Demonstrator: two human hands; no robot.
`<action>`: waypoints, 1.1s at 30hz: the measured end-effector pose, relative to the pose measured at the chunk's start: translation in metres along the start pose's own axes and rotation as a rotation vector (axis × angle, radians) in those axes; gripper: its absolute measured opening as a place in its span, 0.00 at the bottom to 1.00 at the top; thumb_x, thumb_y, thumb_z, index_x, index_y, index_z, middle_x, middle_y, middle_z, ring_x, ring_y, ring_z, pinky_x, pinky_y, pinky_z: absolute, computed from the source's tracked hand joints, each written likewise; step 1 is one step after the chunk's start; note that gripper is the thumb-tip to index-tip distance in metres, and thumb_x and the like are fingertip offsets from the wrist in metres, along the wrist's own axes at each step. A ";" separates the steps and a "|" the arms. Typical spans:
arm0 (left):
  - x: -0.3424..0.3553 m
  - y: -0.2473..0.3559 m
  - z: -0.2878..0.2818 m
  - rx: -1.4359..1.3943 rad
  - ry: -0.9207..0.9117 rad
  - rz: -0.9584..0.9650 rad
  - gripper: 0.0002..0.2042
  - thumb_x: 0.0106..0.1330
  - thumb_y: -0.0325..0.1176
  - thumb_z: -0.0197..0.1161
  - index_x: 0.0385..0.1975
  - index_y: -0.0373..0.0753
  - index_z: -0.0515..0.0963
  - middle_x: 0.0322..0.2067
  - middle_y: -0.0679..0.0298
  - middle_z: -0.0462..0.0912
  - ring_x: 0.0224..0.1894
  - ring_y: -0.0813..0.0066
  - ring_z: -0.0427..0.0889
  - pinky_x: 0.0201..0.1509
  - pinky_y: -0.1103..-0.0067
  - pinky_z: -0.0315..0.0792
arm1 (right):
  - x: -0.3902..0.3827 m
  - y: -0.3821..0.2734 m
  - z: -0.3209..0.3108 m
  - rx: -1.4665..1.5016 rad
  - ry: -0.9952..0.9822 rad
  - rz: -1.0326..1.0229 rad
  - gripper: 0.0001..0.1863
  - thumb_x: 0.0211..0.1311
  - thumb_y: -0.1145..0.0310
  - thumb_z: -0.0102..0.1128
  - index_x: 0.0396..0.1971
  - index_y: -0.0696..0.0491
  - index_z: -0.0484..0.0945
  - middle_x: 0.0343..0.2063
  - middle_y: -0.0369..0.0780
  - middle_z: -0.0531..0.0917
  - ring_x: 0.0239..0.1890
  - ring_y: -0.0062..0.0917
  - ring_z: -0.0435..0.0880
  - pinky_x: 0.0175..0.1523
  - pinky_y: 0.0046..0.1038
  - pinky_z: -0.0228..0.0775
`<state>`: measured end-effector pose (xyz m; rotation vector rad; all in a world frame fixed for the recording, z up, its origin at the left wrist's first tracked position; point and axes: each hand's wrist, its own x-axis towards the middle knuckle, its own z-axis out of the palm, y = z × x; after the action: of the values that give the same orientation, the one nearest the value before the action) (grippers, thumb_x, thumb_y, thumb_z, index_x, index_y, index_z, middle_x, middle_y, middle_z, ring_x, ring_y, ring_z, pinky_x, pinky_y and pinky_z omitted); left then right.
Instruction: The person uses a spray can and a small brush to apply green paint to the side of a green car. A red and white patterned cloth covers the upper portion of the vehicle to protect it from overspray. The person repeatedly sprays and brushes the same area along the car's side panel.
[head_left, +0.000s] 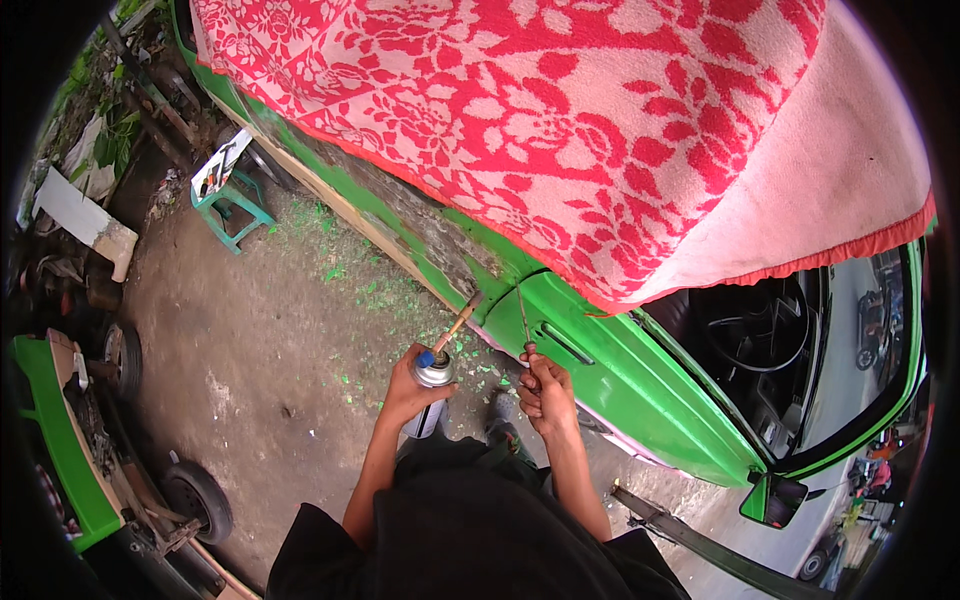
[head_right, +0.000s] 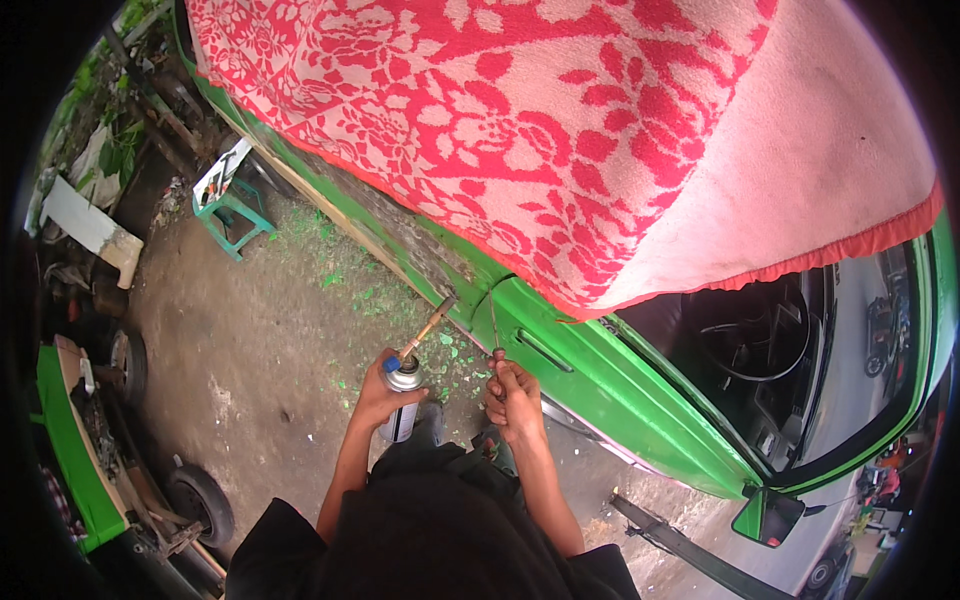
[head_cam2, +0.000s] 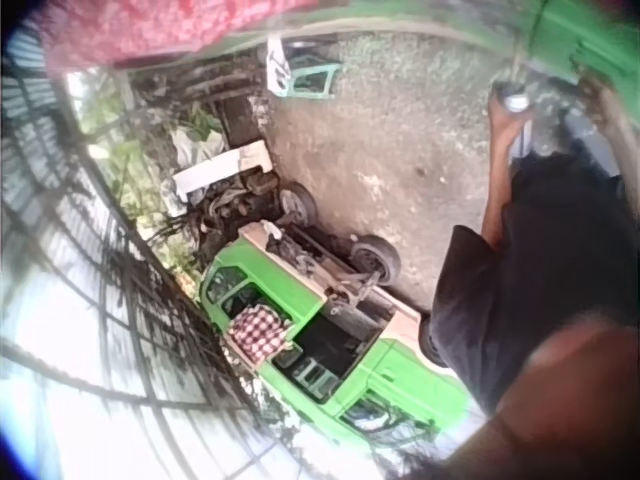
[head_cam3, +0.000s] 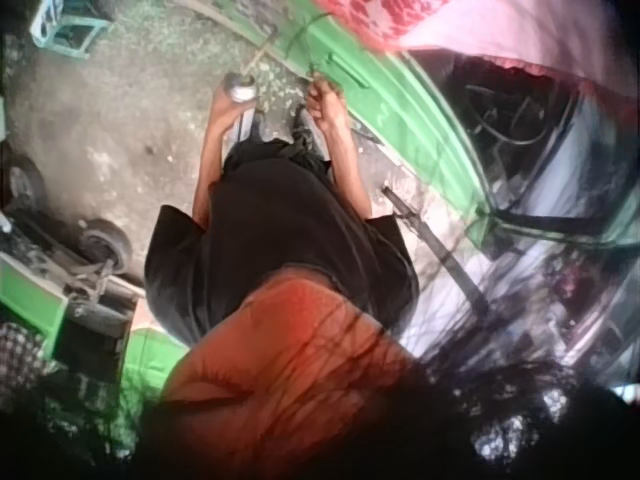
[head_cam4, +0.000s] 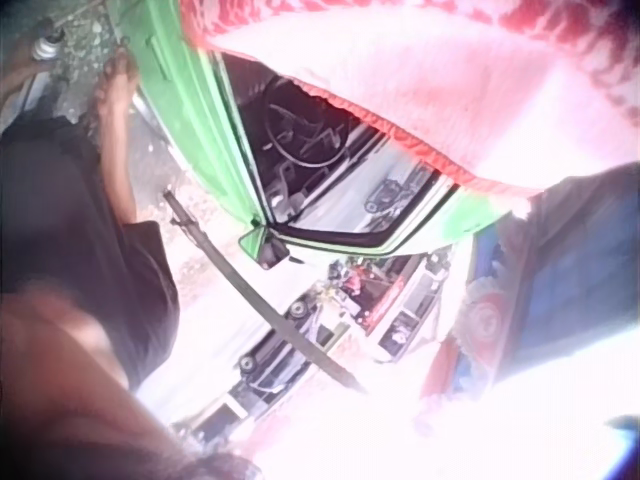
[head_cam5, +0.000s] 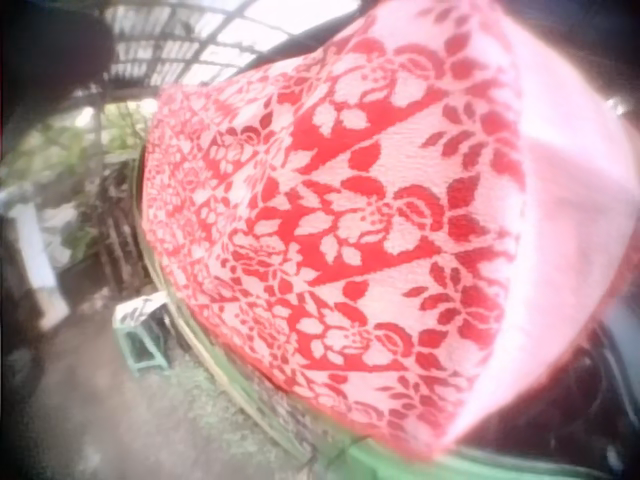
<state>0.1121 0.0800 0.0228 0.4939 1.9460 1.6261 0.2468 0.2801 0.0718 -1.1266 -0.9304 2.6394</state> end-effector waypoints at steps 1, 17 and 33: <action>-0.001 0.002 0.000 -0.010 -0.005 -0.009 0.23 0.42 0.28 0.80 0.35 0.40 0.71 0.29 0.70 0.75 0.34 0.82 0.74 0.39 0.79 0.70 | -0.001 0.000 -0.002 -0.004 -0.001 0.004 0.10 0.75 0.62 0.52 0.43 0.53 0.71 0.18 0.30 0.65 0.10 0.10 0.54 0.12 0.16 0.40; -0.002 -0.004 0.004 -0.063 -0.009 -0.015 0.24 0.42 0.26 0.80 0.35 0.40 0.71 0.30 0.70 0.76 0.35 0.82 0.75 0.40 0.78 0.70 | 0.002 0.003 -0.022 -0.030 -0.039 -0.001 0.12 0.74 0.60 0.53 0.43 0.54 0.73 0.17 0.28 0.62 0.10 0.08 0.52 0.11 0.15 0.38; 0.012 -0.005 0.018 -0.046 0.009 -0.018 0.24 0.42 0.28 0.81 0.37 0.39 0.71 0.31 0.69 0.77 0.35 0.82 0.76 0.40 0.80 0.72 | 0.020 -0.008 -0.053 -0.105 -0.110 0.076 0.12 0.74 0.59 0.54 0.41 0.52 0.73 0.15 0.28 0.61 0.08 0.08 0.52 0.10 0.15 0.38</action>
<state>0.1143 0.1002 0.0137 0.4503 1.9098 1.6609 0.2682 0.3195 0.0356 -1.0685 -1.0789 2.7670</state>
